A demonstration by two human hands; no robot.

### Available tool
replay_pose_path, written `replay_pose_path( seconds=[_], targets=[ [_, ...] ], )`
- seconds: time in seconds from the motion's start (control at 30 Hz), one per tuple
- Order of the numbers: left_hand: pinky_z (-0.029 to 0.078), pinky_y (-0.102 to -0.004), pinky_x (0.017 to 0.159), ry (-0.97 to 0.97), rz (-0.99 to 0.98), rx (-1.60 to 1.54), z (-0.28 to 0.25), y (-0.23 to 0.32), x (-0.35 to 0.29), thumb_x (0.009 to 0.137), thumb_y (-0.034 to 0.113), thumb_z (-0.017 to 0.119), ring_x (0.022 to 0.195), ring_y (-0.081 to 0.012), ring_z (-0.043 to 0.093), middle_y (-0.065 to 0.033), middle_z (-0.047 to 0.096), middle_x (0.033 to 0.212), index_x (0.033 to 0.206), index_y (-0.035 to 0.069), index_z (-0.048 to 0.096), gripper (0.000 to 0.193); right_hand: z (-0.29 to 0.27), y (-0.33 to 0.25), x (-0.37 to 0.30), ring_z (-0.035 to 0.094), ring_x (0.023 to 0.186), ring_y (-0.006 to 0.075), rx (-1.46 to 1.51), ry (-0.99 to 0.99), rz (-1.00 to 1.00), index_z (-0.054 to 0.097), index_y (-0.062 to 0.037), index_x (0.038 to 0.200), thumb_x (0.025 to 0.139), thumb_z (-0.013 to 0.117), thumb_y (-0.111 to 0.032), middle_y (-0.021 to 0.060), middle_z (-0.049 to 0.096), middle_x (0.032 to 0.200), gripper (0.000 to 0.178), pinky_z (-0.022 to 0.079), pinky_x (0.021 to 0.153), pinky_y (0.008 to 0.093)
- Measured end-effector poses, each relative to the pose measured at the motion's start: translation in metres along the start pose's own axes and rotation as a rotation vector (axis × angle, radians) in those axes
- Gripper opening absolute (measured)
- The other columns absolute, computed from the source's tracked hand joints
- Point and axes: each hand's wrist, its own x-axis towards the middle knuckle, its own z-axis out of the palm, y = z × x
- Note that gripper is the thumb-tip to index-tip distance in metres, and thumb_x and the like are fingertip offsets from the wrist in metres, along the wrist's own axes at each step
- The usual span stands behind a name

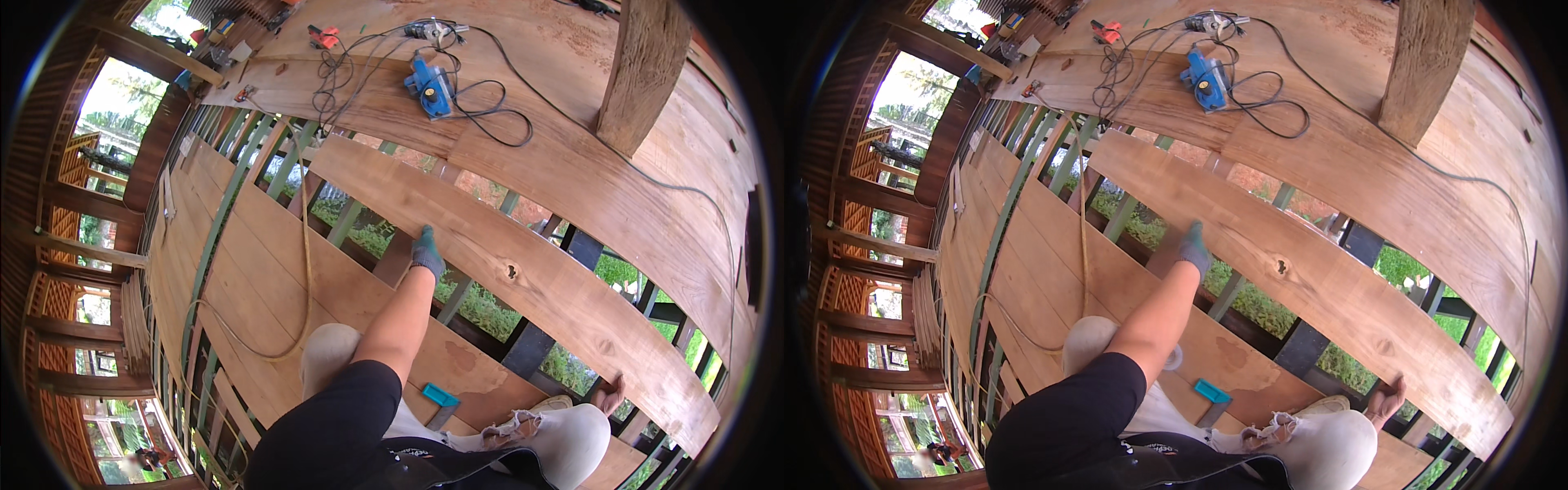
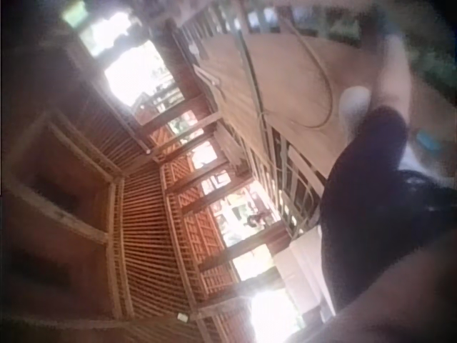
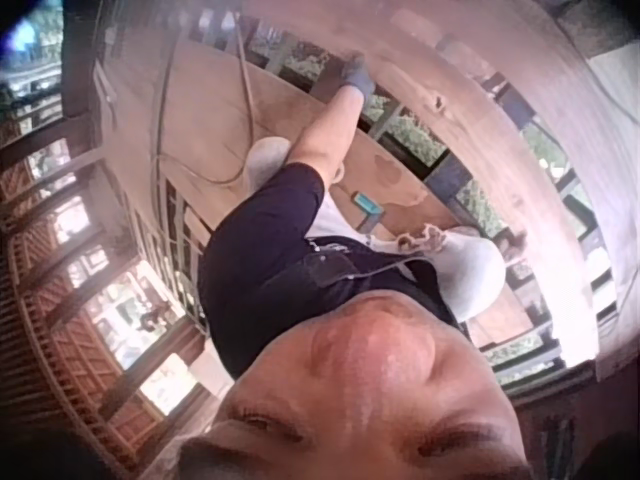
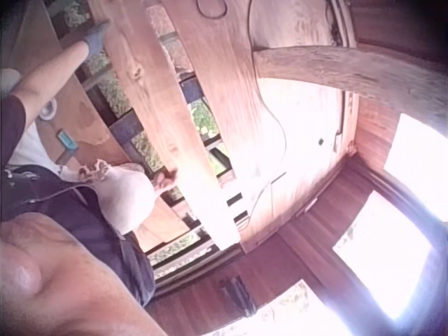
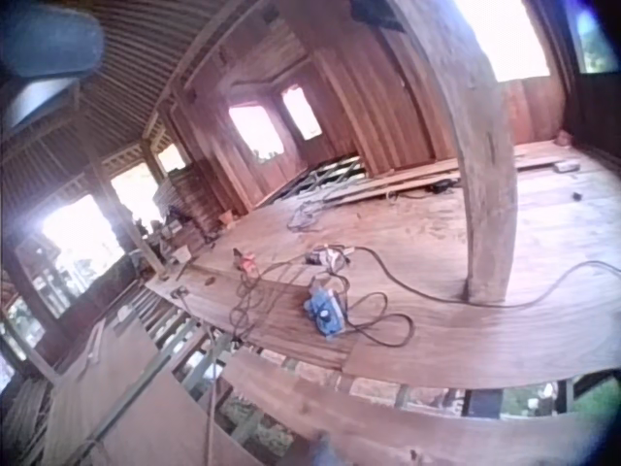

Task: The person measures and marks a wooden plank, applies adhesive to the subfloor and the plank, positions the plank into place, and secures it using a nail gun. The person repeats this process for additional planks.

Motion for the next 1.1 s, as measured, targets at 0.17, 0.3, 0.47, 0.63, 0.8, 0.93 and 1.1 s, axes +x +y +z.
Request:
replay_pose_path(
  seconds=[0.17,0.3,0.47,0.63,0.8,0.93,1.1],
  targets=[
    [0.051,-0.0534,0.092,-0.073,0.012,-0.005,0.014,0.002,0.0,0.094,0.04,0.067,0.115,-0.0298,0.059,-0.0115,0.054,0.135,0.144,0.013,0.041,0.062,0.012,0.005,0.029,0.069,0.107,0.0232,-0.038,-0.042,0.005,0.065,-0.0012,0.117,0.09,0.068,-0.007,0.0116,0.072,0.116,0.028,0.056,0.097,0.0402],
    [0.054,-0.0508,0.088,-0.057,-0.031,0.039,-0.006,0.013,0.015,0.095,0.036,0.065,0.114,-0.0291,0.059,-0.0115,0.055,0.132,0.141,0.015,0.044,0.055,0.015,0.026,0.034,0.068,0.11,0.0236,-0.079,-0.011,0.063,0.065,-0.002,0.119,0.089,0.068,-0.007,0.0111,0.072,0.116,0.03,0.056,0.098,0.0417],
    [0.052,-0.0528,0.099,-0.19,-0.144,0.132,0.004,0.02,0.002,0.097,0.028,0.064,0.124,-0.0307,0.054,-0.0097,0.053,0.135,0.136,0.015,0.049,0.044,0.017,0.034,0.042,0.067,0.11,0.0259,-0.108,0.041,0.059,0.064,-0.0033,0.122,0.089,0.067,-0.007,0.0106,0.071,0.118,0.034,0.051,0.102,0.0445],
    [0.048,-0.055,0.105,-0.392,-0.123,0.295,0.03,0.005,-0.01,0.097,0.036,0.063,0.125,-0.0356,0.052,-0.013,0.051,0.139,0.141,0.013,0.046,0.053,0.02,0.024,0.045,0.067,0.109,0.0249,-0.015,0.024,0.098,0.068,-0.0038,0.114,0.089,0.066,-0.009,0.0113,0.073,0.111,0.026,0.051,0.101,0.0427],
    [0.048,-0.0488,0.104,-0.409,-0.162,0.219,-0.012,-0.043,0.024,0.095,0.05,0.061,0.12,-0.0335,0.057,-0.0161,0.058,0.135,0.141,0.007,0.05,0.063,0.066,0.048,0.049,0.067,0.088,0.0214,-0.111,0.142,0.165,0.071,-0.0099,0.098,0.086,0.071,-0.011,0.0036,0.073,0.093,0.012,0.049,0.091,0.0401],
    [0.04,-0.0508,0.109,-0.291,0.028,0.441,-0.016,0.029,0.1,0.096,0.046,0.063,0.127,-0.0316,0.051,-0.0117,0.054,0.142,0.147,0.011,0.043,0.065,0.148,0.064,0.046,0.067,0.105,0.028,0.067,0.104,0.186,0.06,-0.0013,0.115,0.085,0.068,-0.002,0.0095,0.069,0.109,0.031,0.051,0.103,0.052],
    [0.034,-0.0613,0.109,-0.217,-0.196,0.294,0.027,-0.028,0.049,0.093,0.054,0.061,0.133,-0.032,0.045,-0.011,0.048,0.146,0.147,0.016,0.042,0.069,0.115,0.048,0.03,0.065,0.111,0.0301,0.043,0.192,0.131,0.055,-0.0028,0.128,0.085,0.068,-0.003,0.0103,0.066,0.12,0.045,0.05,0.103,0.0535]
  ],
)
